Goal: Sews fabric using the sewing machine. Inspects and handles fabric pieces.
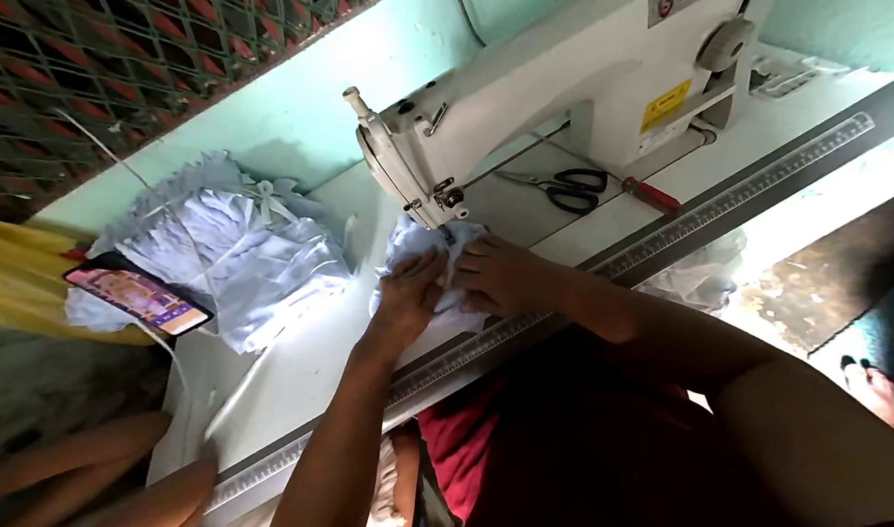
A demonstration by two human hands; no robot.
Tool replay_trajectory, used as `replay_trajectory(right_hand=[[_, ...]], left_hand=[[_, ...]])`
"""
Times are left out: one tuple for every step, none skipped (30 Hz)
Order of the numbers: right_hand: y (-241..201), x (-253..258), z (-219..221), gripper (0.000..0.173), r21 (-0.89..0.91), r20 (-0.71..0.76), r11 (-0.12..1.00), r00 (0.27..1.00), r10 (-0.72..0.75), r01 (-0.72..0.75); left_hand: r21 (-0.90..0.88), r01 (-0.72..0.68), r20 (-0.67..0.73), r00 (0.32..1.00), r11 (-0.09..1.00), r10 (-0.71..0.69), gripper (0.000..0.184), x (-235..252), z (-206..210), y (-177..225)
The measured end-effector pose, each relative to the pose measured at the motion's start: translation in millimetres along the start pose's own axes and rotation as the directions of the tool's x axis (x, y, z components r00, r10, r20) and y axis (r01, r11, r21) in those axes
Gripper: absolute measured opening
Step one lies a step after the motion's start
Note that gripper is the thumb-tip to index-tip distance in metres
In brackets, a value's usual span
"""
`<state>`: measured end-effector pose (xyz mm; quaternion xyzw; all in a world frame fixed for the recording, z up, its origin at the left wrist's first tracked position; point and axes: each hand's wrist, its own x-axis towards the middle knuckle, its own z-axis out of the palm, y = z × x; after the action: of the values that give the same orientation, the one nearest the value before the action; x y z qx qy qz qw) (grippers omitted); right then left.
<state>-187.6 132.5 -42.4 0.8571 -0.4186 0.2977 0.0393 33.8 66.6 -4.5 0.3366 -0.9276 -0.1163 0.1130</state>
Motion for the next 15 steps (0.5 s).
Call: replay_trajectory(right_hand=[[-0.8,-0.2,-0.7,0.038,-0.001,0.012,1.0,1.0,-0.005,0.005],[-1.3,0.2,-1.3,0.038,-0.014,0.008,1.0,1.0,0.013,-0.013],[-1.0,1.2,-2.1,0.039,-0.034,0.009,0.999,0.999,0.04,-0.039],[-0.7,1.9,-2.9,0.04,-0.049,0.012,0.997,0.998,0.066,-0.065],[-0.7,2.2,-3.6,0.041,-0.061,0.013,0.994,0.996,0.089,-0.088],[-0.7,2.2,-3.5,0.042,-0.074,0.007,0.992,0.994,0.108,-0.107],[-0.6,2.0,-3.4,0.042,-0.084,0.006,0.989,0.992,0.126,-0.125],[-0.1,2.2,-4.1,0.043,-0.086,0.021,0.986,0.989,0.148,-0.146],[0.5,2.8,-6.1,0.045,-0.082,0.052,0.982,0.983,0.176,-0.171],[1.3,3.6,-8.2,0.046,-0.078,0.08,0.978,0.976,0.202,-0.196],[2.5,4.3,-9.6,0.047,-0.073,0.096,0.974,0.97,0.222,-0.216],[4.4,4.7,-10.2,0.047,-0.078,0.099,0.97,0.966,0.237,-0.23],[6.3,5.2,-10.6,0.048,-0.082,0.104,0.965,0.961,0.256,-0.248],[7.5,5.8,-11.8,0.049,-0.085,0.118,0.959,0.953,0.278,-0.269],[8.1,6.2,-13.1,0.051,-0.087,0.135,0.952,0.944,0.302,-0.292]], left_hand=[[0.014,0.005,0.005,1.0,1.0,-0.005,0.043,0.2,-1.0,2.0],[0.03,-0.005,0.008,1.0,1.0,0.005,0.043,0.3,-1.9,0.7],[0.05,-0.029,0.004,1.0,0.998,0.029,0.044,0.4,-2.4,-2.9],[0.071,-0.059,-0.001,0.998,0.996,0.059,0.044,0.7,-1.9,-7.6],[0.089,-0.088,-0.012,0.996,0.992,0.09,0.045,0.6,0.1,-13.3],[0.104,-0.107,-0.025,0.994,0.989,0.11,0.046,-0.1,3.0,-18.8],[0.112,-0.118,-0.043,0.991,0.987,0.124,0.046,-1.1,6.1,-23.5],[0.109,-0.126,-0.063,0.989,0.986,0.133,0.047,-1.7,8.4,-26.6],[0.096,-0.125,-0.067,0.989,0.987,0.132,0.047,-1.8,8.9,-28.0],[0.073,-0.12,-0.059,0.991,0.99,0.124,0.047,-1.8,8.2,-28.5],[0.043,-0.112,-0.046,0.992,0.993,0.114,0.047,-1.9,6.5,-28.5],[0.019,-0.106,-0.036,0.994,0.994,0.106,0.047,-2.2,4.4,-28.5],[0.003,-0.099,-0.025,0.995,0.995,0.099,0.046,-2.7,2.0,-28.2],[-0.002,-0.093,-0.014,0.996,0.996,0.093,0.046,-3.2,-0.5,-27.4],[-0.005,-0.087,-0.005,0.996,0.996,0.087,0.046,-3.9,-2.5,-26.2]])
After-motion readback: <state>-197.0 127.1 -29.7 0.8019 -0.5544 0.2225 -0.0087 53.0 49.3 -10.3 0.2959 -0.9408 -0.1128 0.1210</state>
